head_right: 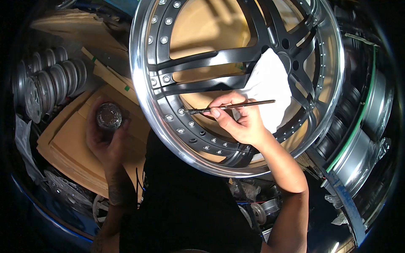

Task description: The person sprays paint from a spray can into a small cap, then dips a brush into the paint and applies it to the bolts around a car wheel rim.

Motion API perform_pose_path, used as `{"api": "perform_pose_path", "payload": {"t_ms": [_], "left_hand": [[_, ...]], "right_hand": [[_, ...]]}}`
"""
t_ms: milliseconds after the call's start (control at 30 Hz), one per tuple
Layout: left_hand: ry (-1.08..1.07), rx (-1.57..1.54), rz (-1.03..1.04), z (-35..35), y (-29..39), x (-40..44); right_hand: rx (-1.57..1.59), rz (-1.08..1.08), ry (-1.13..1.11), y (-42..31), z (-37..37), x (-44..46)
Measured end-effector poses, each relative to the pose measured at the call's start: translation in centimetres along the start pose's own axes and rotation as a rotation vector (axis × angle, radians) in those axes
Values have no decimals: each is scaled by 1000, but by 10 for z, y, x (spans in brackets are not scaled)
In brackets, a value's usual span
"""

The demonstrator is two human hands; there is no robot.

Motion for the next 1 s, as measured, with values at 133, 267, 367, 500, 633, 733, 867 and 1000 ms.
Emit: {"api": "perform_pose_path", "payload": {"t_ms": [133,267,367,500,633,733,867,1000], "left_hand": [[6,6,-14,0,3,0],[-11,-16,-14,1,4,2],[-20,-17,-7,0,-2,2],[-10,-4,0,1,-3,3],[-8,-35,1,2,-3,7],[19,0,-17,4,-3,9],[12,-29,-19,5,-1,11],[15,-38,-18,6,-3,12]], "right_hand": [[93,15,38,-6,-1,0],[84,-32,81,-11,0,2],[27,-96,75,-18,2,9],[-40,-191,96,-25,6,23],[-33,-203,154,-28,15,41],[-86,-96,155,-23,20,50],[-120,-125,131,-16,26,58],[-178,-61,129,-27,32,60]]}}
Point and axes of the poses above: each hand's wrist, its own x-axis towards the middle knuckle, its own z-axis out of the palm, y = z × x, the point moved 2 cm from there along x, towards the middle knuckle, and after that the axes turned 10 degrees about x, right-handed, at the moved point
